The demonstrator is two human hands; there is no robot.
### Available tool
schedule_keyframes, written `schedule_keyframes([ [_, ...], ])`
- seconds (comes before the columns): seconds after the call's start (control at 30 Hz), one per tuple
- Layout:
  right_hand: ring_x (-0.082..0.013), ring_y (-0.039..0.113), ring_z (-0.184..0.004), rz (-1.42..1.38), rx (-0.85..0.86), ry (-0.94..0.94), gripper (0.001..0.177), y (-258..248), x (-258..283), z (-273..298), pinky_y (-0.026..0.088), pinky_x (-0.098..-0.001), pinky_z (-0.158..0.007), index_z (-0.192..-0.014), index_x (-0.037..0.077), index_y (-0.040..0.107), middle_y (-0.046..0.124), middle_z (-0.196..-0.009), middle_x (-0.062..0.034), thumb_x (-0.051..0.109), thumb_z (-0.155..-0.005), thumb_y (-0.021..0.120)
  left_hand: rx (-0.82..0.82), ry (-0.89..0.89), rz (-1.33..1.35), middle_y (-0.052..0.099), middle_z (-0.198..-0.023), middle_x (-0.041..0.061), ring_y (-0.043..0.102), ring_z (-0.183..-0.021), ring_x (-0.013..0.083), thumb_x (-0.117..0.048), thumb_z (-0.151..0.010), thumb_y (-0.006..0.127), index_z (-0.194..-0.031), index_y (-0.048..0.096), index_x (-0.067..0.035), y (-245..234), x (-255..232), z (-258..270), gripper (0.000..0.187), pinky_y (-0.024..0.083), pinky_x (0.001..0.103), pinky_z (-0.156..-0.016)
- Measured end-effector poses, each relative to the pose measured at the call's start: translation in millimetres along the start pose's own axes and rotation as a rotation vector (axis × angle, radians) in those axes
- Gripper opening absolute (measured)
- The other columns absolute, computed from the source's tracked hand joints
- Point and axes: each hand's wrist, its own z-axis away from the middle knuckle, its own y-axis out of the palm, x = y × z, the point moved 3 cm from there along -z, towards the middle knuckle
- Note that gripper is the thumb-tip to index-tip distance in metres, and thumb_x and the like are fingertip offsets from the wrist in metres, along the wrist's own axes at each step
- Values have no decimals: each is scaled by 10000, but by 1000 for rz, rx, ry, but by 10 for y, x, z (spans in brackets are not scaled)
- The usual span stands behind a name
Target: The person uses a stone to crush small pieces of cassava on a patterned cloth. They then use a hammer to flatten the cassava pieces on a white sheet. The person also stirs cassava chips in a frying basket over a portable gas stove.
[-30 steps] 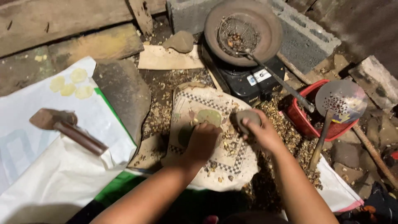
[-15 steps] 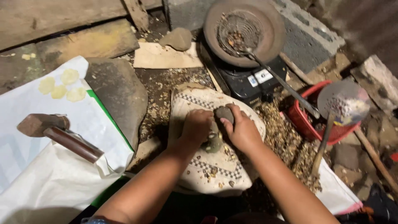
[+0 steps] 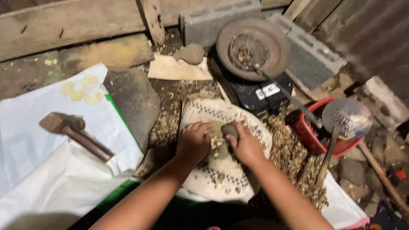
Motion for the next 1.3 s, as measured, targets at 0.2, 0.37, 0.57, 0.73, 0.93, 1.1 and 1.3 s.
schedule_keyframes([
  [0.2, -304, 518, -1185, 453, -157, 68, 604, 113, -610, 139, 442, -470, -1022, -1591, 373, 339, 442, -1475, -140, 508, -1014, 456, 888, 100, 912, 757, -1049, 80, 689, -888, 192, -456, -998, 548, -1212, 678, 14, -344, -810, 821, 532, 547, 321, -838],
  [0.37, -263, 702, -901, 116, -368, -395, 106, 167, -299, 150, 610, -383, -858, -983, 44, 748, 737, -995, -121, 132, -939, 708, 1524, 20, 795, 555, -832, -49, 420, -666, 104, -548, -1091, 407, -1016, 648, -84, 261, -857, 1735, 528, 412, 293, -594],
  [0.57, -300, 755, -885, 377, -95, -343, 160, 370, -160, 11, 696, -358, -827, -1075, -39, 695, 734, -979, -192, -36, -973, 572, 1474, 14, 636, 691, -1249, 21, 615, -1063, 149, -555, -997, 428, -1357, 618, -110, -347, -915, 1342, 604, 477, 296, -977],
  [0.73, -237, 622, -1032, 106, 80, -37, 163, -290, 39, 96, 576, -314, -921, -1145, 41, 633, 578, -1201, -88, 78, -987, 620, 1417, 110, 597, 669, -988, -7, 568, -849, 150, -459, -985, 505, -1144, 644, -98, -191, -710, 1360, 418, 466, 309, -811],
  [0.93, -379, 760, -904, 107, 64, -18, 155, 602, -703, -30, 620, -486, -811, -984, 149, 730, 762, -890, -150, 244, -871, 684, 878, -28, 359, 756, -863, 15, 741, -959, 223, -396, -947, 658, -955, 720, -203, 487, -201, 1075, 203, 557, 367, -870],
  [1.1, -400, 762, -809, 172, 37, -92, 150, 634, -651, 35, 625, -511, -699, -923, 88, 704, 734, -821, -177, 223, -858, 693, 391, 177, 34, 622, -1014, 0, 673, -976, 211, -165, -900, 614, -1013, 613, -195, 268, -333, 633, 117, 602, 327, -745],
  [1.3, -452, 730, -968, -157, 79, 111, 175, 52, -673, 414, 583, -523, -828, -975, 95, 741, 756, -916, -237, 190, -831, 711, 228, 321, -332, 585, -961, -32, 682, -917, 140, -127, -849, 669, -943, 598, -197, 406, -305, 699, 137, 586, 219, -626],
])
